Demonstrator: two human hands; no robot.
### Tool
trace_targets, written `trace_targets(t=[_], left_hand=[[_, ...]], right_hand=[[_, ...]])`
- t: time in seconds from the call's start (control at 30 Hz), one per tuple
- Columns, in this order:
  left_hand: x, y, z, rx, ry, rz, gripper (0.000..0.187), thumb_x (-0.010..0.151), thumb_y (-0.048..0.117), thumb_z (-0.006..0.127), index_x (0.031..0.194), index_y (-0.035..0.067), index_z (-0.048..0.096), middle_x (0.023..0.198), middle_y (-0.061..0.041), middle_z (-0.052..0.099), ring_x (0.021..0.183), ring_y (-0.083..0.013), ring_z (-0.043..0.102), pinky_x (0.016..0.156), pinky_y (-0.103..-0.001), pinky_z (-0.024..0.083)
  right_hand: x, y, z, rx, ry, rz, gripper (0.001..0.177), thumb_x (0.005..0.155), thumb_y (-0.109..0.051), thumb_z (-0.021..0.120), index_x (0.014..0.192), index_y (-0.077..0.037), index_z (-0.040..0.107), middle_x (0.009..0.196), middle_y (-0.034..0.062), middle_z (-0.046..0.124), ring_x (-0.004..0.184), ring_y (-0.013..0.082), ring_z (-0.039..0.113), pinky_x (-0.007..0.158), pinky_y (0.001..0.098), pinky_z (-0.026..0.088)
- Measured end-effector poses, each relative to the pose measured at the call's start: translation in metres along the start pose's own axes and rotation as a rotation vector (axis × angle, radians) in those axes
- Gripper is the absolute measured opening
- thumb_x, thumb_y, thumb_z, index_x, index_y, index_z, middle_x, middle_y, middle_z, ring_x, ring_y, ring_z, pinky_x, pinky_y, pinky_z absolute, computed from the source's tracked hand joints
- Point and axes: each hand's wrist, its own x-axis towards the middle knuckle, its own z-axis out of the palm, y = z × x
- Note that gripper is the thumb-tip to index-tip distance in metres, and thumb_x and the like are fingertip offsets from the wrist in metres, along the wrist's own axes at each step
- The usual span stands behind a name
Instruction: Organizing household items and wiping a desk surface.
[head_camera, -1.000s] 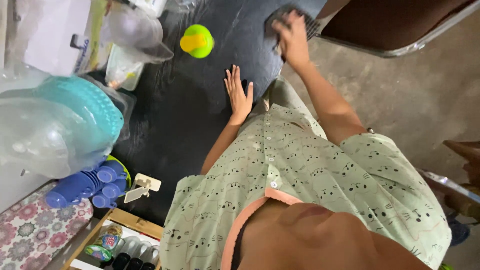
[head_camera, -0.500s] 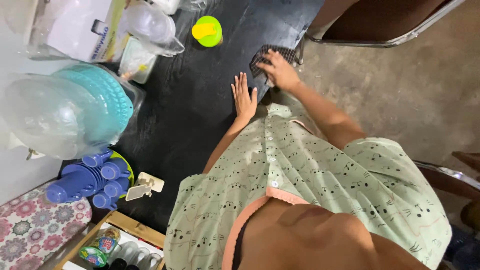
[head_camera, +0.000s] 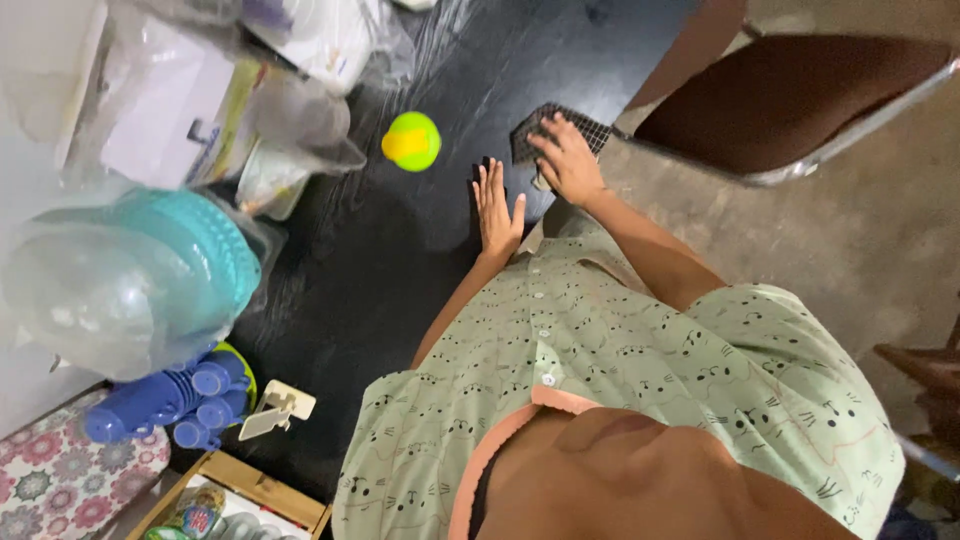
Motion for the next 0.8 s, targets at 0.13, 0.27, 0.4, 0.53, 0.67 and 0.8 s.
trace_targets(t=[0.13,0.27,0.4,0.53,0.67,0.8], left_hand=[[0.067,0.021,0.013,-0.024,0.007,-0.066,0.071,0.102,0.026,0.055,0.162,0.001,0.026,0.170,-0.018,0.027,0.160,-0.0400,0.016,0.130,-0.055,0.009],[0.139,0.034,0.038,0.010,0.086,-0.075,0.070,0.102,0.025,0.056,0.161,0.000,0.028,0.170,-0.019,0.027,0.161,-0.0405,0.017,0.131,-0.056,0.009],[0.205,0.035,0.065,0.037,0.151,-0.081,0.069,0.102,0.025,0.057,0.161,0.000,0.030,0.170,-0.020,0.026,0.162,-0.0412,0.017,0.132,-0.056,0.010],[0.261,0.038,0.082,0.064,0.141,-0.078,0.071,0.102,0.026,0.058,0.162,0.000,0.029,0.171,-0.020,0.025,0.162,-0.0402,0.018,0.133,-0.056,0.011],[0.297,0.038,0.092,0.135,0.071,-0.042,0.075,0.102,0.031,0.059,0.162,-0.002,0.028,0.171,-0.020,0.022,0.161,-0.0409,0.016,0.132,-0.058,0.009],[0.323,0.039,0.107,0.132,-0.004,0.025,0.075,0.104,0.035,0.056,0.162,-0.002,0.027,0.172,-0.018,0.020,0.162,-0.0405,0.014,0.133,-0.057,0.009]], right_hand=[[0.073,0.040,-0.027,-0.004,-0.110,-0.103,0.044,0.098,-0.018,0.066,0.142,-0.014,0.060,0.154,0.0178,0.049,0.150,0.0409,0.037,0.125,0.0542,0.029],[0.172,0.092,-0.037,0.024,-0.051,-0.147,0.045,0.098,-0.018,0.067,0.142,-0.014,0.061,0.153,0.0170,0.050,0.149,0.0408,0.038,0.125,0.0553,0.029],[0.252,0.148,-0.030,0.003,0.033,-0.116,0.047,0.099,-0.019,0.069,0.145,-0.014,0.059,0.153,0.0185,0.049,0.148,0.0418,0.037,0.123,0.0573,0.026],[0.285,0.203,-0.051,0.005,0.046,0.025,0.047,0.102,-0.018,0.068,0.147,-0.014,0.057,0.153,0.0167,0.050,0.148,0.0380,0.040,0.126,0.0579,0.023],[0.258,0.257,-0.079,-0.165,0.226,0.289,0.045,0.106,-0.020,0.069,0.149,-0.018,0.056,0.153,0.0176,0.046,0.147,0.0400,0.037,0.127,0.0572,0.022],[0.185,0.253,-0.110,-0.212,0.306,0.483,0.053,0.107,-0.012,0.066,0.157,-0.018,0.049,0.164,0.0166,0.040,0.155,0.0369,0.033,0.128,0.0597,0.021]])
